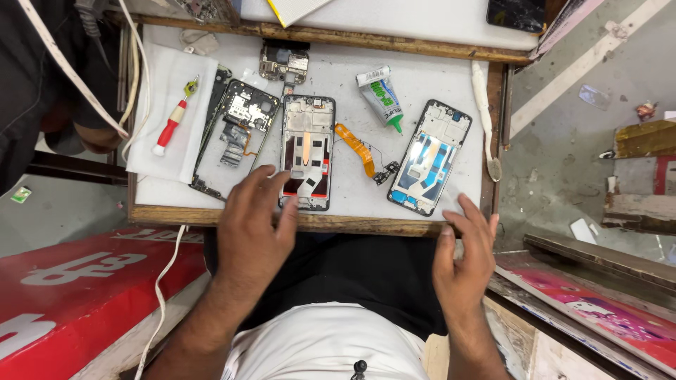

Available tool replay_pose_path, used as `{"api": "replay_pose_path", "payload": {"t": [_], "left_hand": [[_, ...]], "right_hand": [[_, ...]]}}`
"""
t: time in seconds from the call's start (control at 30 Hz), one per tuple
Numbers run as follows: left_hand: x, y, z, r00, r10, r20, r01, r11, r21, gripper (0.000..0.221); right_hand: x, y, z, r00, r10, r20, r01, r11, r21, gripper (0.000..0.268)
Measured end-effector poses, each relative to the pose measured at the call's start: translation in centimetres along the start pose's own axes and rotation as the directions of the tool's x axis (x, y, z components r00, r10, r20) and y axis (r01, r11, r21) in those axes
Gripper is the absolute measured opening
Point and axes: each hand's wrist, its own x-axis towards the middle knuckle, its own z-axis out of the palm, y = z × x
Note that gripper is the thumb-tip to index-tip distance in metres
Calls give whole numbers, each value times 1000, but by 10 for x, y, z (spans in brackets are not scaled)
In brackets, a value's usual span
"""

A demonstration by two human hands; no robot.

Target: The person works on three disassembled smartphones laid out on a workbench. They handle internal components, including ribbon cables and small connectors, and use a red-handled screwdriver to adjust parts within the phone frames. The person repeatedly picks up, positions, and secures components across the devices.

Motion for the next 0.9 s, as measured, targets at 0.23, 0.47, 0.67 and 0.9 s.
{"api": "replay_pose_path", "payload": {"t": [0.23, 0.47, 0.67, 0.9], "left_hand": [[-4, 44, 24, 919, 376, 118, -340, 908, -246, 31], [32, 71, 66, 801, 553, 228, -565, 825, -18, 29], [40, 72, 84, 834, 486, 262, -510, 860, 31, 9], [33, 77, 88, 880, 396, 262, -429, 900, 81, 20]], "right_hand": [[-24, -50, -61, 963, -258, 83, 149, 760, 633, 7], [-15, -49, -74, 954, -221, 204, 6, 693, 721, 19], [19, -50, -65, 991, -3, 132, -56, 893, 447, 29], [67, -4, -20, 985, 0, 171, -10, 998, 60, 39]]}}
